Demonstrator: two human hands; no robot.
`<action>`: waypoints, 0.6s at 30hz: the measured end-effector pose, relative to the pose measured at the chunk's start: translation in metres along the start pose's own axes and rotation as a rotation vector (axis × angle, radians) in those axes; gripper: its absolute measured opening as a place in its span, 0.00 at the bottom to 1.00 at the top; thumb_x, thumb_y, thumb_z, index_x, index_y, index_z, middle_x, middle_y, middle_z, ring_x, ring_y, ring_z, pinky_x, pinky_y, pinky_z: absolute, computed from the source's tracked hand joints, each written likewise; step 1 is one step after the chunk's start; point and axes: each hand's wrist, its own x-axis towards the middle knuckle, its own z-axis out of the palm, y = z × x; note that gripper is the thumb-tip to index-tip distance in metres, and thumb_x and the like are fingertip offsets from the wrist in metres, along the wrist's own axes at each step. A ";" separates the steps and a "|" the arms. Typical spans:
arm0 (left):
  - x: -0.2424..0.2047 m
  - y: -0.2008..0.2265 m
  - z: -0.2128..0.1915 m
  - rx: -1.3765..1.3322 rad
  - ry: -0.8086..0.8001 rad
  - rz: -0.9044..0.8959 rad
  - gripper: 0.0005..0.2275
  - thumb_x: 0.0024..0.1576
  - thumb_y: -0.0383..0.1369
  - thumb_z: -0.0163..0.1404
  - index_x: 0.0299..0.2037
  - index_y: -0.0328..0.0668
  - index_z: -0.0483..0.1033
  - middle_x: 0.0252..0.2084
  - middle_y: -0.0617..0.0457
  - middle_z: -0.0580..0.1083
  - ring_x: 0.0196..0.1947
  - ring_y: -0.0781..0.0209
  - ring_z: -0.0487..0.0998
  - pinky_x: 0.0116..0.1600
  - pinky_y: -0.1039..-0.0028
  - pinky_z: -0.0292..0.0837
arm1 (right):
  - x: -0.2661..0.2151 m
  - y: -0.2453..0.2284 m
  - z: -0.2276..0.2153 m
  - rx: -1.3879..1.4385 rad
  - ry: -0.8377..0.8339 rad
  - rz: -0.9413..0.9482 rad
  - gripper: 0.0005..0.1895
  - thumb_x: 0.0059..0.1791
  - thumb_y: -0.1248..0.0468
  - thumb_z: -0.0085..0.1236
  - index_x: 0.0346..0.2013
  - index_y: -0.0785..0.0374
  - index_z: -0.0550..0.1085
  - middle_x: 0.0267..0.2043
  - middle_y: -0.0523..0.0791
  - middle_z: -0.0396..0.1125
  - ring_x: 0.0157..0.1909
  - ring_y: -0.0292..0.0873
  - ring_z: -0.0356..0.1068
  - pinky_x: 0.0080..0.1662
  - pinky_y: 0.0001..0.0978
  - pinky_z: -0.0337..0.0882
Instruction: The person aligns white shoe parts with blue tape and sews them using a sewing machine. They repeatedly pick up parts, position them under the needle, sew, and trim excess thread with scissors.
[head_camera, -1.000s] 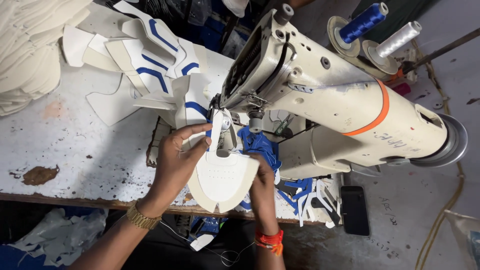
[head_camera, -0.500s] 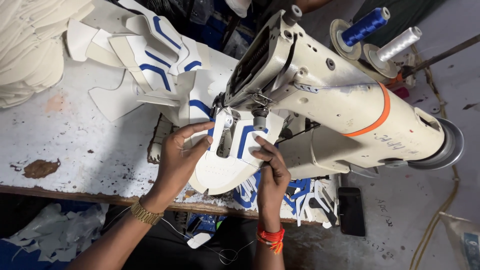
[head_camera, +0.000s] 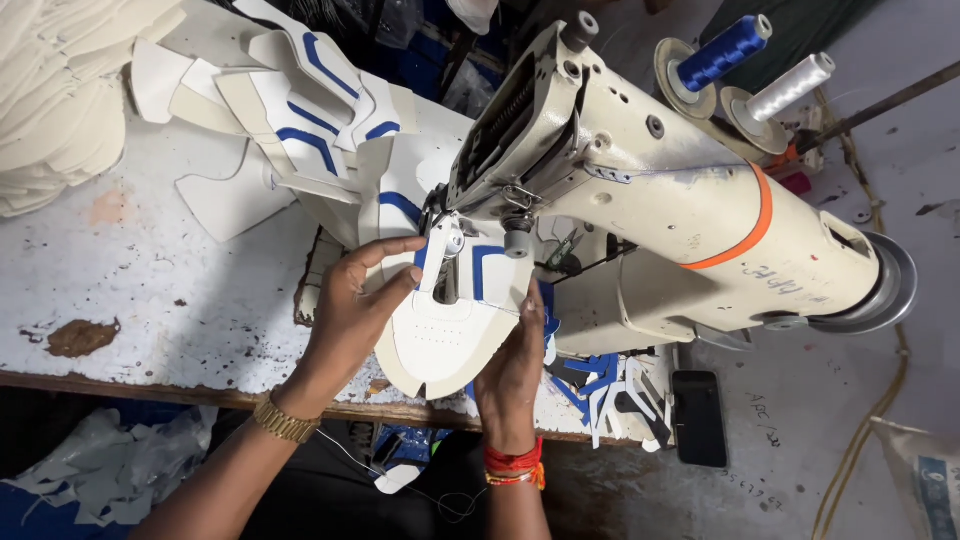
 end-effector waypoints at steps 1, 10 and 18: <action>-0.001 0.002 -0.001 0.008 -0.019 -0.007 0.16 0.58 0.26 0.55 0.57 0.36 0.76 0.51 0.53 0.79 0.46 0.72 0.79 0.52 0.78 0.78 | 0.001 -0.002 0.000 0.036 -0.048 -0.017 0.34 0.53 0.59 0.45 0.73 0.65 0.54 0.69 0.52 0.60 0.68 0.49 0.62 0.64 0.40 0.65; -0.005 0.004 -0.003 -0.024 -0.055 -0.040 0.17 0.58 0.23 0.54 0.59 0.35 0.76 0.48 0.52 0.80 0.41 0.73 0.78 0.45 0.80 0.77 | -0.004 -0.008 0.013 -0.107 -0.153 -0.176 0.41 0.46 0.75 0.53 0.74 0.62 0.54 0.56 0.51 0.70 0.53 0.43 0.72 0.55 0.37 0.73; -0.006 0.008 -0.002 0.129 -0.026 -0.019 0.17 0.58 0.25 0.55 0.58 0.37 0.77 0.50 0.53 0.80 0.42 0.74 0.78 0.45 0.80 0.76 | 0.000 -0.002 -0.002 -0.014 -0.199 -0.038 0.19 0.51 0.74 0.57 0.57 0.73 0.72 0.48 0.49 0.74 0.48 0.42 0.74 0.51 0.35 0.74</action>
